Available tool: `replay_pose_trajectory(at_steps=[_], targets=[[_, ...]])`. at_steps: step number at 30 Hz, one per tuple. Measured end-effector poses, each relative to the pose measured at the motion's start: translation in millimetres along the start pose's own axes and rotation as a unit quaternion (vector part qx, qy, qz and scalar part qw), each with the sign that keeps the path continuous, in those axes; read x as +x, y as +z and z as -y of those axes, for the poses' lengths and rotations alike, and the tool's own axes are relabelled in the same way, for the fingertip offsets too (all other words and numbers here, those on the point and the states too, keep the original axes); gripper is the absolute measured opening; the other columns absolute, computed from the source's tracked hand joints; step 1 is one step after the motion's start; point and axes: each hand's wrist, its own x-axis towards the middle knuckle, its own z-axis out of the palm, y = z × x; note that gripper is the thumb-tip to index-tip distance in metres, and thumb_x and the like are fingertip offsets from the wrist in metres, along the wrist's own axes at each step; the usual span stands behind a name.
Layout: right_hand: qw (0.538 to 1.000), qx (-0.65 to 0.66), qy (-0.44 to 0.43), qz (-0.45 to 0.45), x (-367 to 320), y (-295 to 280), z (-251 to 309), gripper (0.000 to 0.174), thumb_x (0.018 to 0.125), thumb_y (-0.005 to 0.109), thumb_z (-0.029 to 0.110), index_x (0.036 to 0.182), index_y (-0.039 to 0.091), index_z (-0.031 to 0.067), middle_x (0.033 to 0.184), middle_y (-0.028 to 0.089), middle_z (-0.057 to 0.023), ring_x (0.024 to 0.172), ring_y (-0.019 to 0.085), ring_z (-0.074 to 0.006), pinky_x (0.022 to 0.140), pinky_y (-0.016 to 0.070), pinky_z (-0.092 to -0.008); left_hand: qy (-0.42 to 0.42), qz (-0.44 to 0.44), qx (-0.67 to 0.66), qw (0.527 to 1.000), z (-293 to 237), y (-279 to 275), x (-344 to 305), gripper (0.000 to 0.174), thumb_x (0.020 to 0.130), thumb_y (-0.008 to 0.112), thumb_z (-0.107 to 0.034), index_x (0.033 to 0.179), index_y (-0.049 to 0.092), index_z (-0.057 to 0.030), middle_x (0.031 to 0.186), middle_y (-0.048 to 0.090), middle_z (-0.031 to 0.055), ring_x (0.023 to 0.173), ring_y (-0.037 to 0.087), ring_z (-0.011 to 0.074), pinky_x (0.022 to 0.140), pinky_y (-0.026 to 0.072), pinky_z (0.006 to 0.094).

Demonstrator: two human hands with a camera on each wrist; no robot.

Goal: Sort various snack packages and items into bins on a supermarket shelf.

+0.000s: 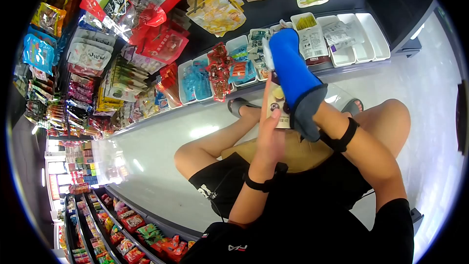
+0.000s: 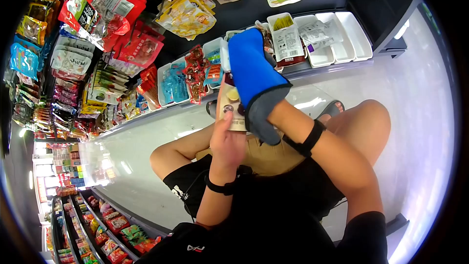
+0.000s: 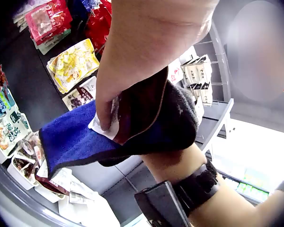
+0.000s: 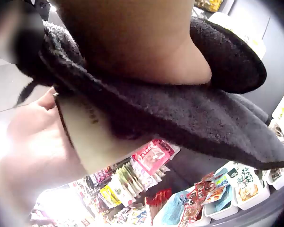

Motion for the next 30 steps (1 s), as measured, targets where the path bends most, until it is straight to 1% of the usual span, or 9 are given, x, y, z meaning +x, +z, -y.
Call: replay_pose_trajectory(at_steps=[1,2,3,10,15,22,27,28,30], targets=[[0.999,-0.029,0.023,0.016,1,-3,4,0.030,0.096,0.061,0.013,0.123,0.061,0.0022,0.112,0.064,-0.0173,0.103,0.062,-0.0289,0.092,0.0497,-0.0380,0.001,0.000,-0.004,1.000,0,0,1,0.081,0.102,0.050,-0.034,0.165,0.005,-0.0083,0.164,0.026,0.0140,0.148,0.035,0.0286,0.122,0.0287,0.0413],[0.975,0.184,-0.039,-0.114,-20,7,17,0.039,0.098,0.061,0.016,0.134,0.057,0.0018,0.126,0.062,-0.0154,0.118,0.059,-0.0273,0.102,0.0471,-0.0364,0.007,-0.026,-0.017,0.999,3,1,0,0.081,0.103,0.049,-0.038,0.165,0.005,-0.0088,0.163,0.028,0.0142,0.148,0.036,0.0289,0.121,0.0304,0.0419],[0.962,0.270,-0.032,-0.016,-28,15,6,0.049,0.100,0.061,0.019,0.144,0.050,0.0013,0.139,0.056,-0.0150,0.130,0.052,-0.0279,0.112,0.0408,-0.0370,0.009,-0.049,-0.019,0.999,0,0,-1,0.081,0.104,0.048,-0.042,0.165,0.005,-0.0094,0.163,0.029,0.0145,0.147,0.036,0.0292,0.120,0.0321,0.0425],[0.972,0.189,-0.138,-0.009,-33,31,8,0.049,0.100,0.061,0.020,0.144,0.049,0.0018,0.139,0.056,-0.0155,0.128,0.054,-0.0259,0.112,0.0403,-0.0361,-0.015,-0.147,-0.091,0.985,2,-31,-7,0.058,0.109,0.035,-0.036,0.155,0.031,0.0003,0.149,0.048,0.0189,0.136,0.051,0.0306,0.115,0.0399,0.0464],[0.949,0.312,-0.041,-0.014,3,18,-3,0.046,0.101,0.060,0.021,0.142,0.052,0.0030,0.134,0.060,-0.0139,0.122,0.057,-0.0218,0.108,0.0430,-0.0338,0.036,-0.114,-0.133,0.984,-10,-15,-4,0.056,0.106,0.038,-0.025,0.156,0.029,-0.0001,0.151,0.046,0.0167,0.139,0.047,0.0313,0.116,0.0367,0.0472],[0.761,0.622,0.175,-0.066,61,11,-18,0.042,0.102,0.058,0.023,0.140,0.056,0.0048,0.128,0.065,-0.0117,0.114,0.062,-0.0162,0.102,0.0469,-0.0304,0.020,-0.091,-0.153,0.984,-21,-17,-11,0.059,0.102,0.041,-0.020,0.156,0.030,0.0005,0.153,0.044,0.0174,0.140,0.046,0.0339,0.117,0.0355,0.0495],[0.850,0.493,0.169,-0.075,16,73,-77,0.039,0.103,0.057,0.024,0.138,0.059,0.0060,0.123,0.068,-0.0102,0.109,0.065,-0.0121,0.098,0.0497,-0.0281,0.005,-0.093,-0.184,0.979,-13,-31,-14,0.065,0.101,0.046,-0.018,0.161,0.023,-0.0064,0.155,0.042,0.0161,0.141,0.045,0.0309,0.116,0.0358,0.0454],[0.903,0.414,0.115,0.004,-16,34,-23,0.050,0.105,0.058,0.022,0.149,0.044,0.0030,0.136,0.059,-0.0084,0.117,0.059,-0.0128,0.103,0.0478,-0.0290,0.012,-0.097,-0.196,0.976,-13,-28,-13,0.063,0.102,0.046,-0.019,0.160,0.024,-0.0073,0.154,0.043,0.0151,0.139,0.046,0.0303,0.116,0.0368,0.0454],[0.941,0.336,0.041,0.002,-27,17,13,0.049,0.102,0.060,0.018,0.146,0.047,0.0020,0.135,0.059,-0.0111,0.119,0.058,-0.0196,0.104,0.0468,-0.0333,0.011,-0.101,-0.189,0.977,-10,-31,-12,0.065,0.102,0.048,-0.017,0.161,0.023,-0.0078,0.154,0.043,0.0143,0.139,0.046,0.0294,0.116,0.0368,0.0449]])
